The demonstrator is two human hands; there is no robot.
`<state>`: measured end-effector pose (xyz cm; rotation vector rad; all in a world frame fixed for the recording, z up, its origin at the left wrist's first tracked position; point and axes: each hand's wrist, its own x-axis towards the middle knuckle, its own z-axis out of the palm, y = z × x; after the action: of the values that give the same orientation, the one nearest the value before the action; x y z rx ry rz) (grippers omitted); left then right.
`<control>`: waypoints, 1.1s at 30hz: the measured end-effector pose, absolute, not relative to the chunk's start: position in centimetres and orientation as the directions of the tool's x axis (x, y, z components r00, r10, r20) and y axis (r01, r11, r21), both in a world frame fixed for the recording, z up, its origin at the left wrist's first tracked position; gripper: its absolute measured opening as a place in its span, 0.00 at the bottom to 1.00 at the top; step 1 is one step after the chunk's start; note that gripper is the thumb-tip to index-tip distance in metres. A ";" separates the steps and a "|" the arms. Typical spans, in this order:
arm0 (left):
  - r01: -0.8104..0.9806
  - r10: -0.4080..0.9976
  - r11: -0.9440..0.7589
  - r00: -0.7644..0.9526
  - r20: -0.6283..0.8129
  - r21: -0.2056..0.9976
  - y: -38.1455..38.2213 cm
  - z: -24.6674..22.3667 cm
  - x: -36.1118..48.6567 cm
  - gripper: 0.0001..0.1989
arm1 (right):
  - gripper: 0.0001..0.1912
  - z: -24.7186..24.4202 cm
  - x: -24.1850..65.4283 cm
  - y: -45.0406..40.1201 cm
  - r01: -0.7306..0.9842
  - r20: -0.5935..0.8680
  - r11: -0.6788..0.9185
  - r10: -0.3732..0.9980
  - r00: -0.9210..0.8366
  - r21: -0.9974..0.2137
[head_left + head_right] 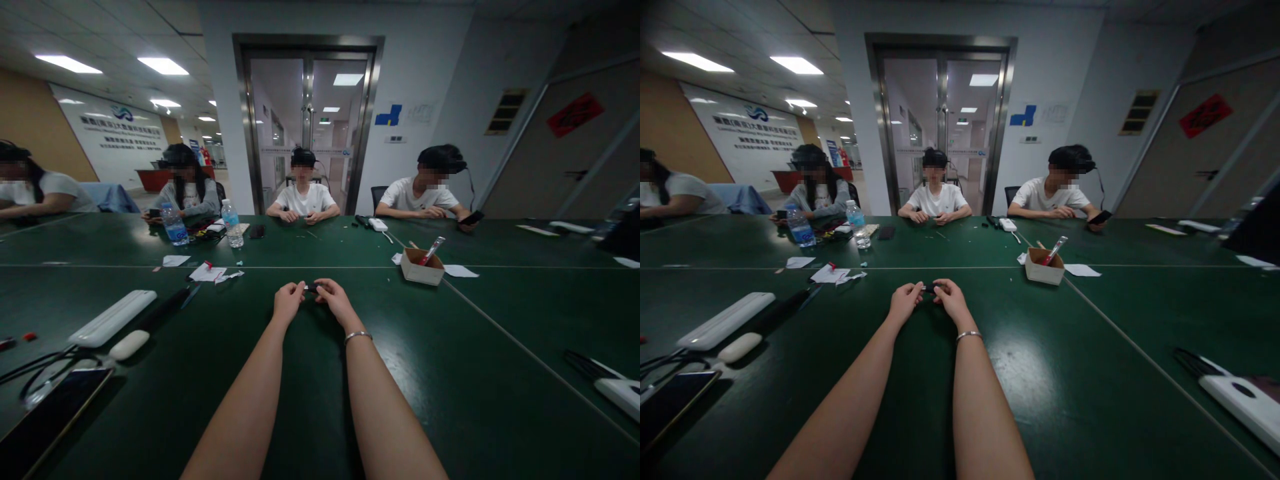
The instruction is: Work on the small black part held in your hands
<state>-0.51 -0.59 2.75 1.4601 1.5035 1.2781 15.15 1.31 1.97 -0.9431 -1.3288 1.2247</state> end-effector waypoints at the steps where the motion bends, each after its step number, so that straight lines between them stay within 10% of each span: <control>1: 0.323 0.976 -0.099 -0.154 0.156 0.941 -0.6 2.8 -0.5 0.21 | 0.16 2.0 15.2 1.3 -0.100 0.180 0.167 0.974 -0.136 -0.981; 33: 0.442 0.965 -0.047 -0.212 0.155 0.896 -1.7 4.0 0.2 0.26 | 0.17 2.2 15.1 0.8 -0.111 0.214 0.195 0.956 -0.200 -0.975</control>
<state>0.24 -1.73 3.96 1.4960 1.6816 1.2274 15.08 0.84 2.20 -0.8811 -1.3846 1.2439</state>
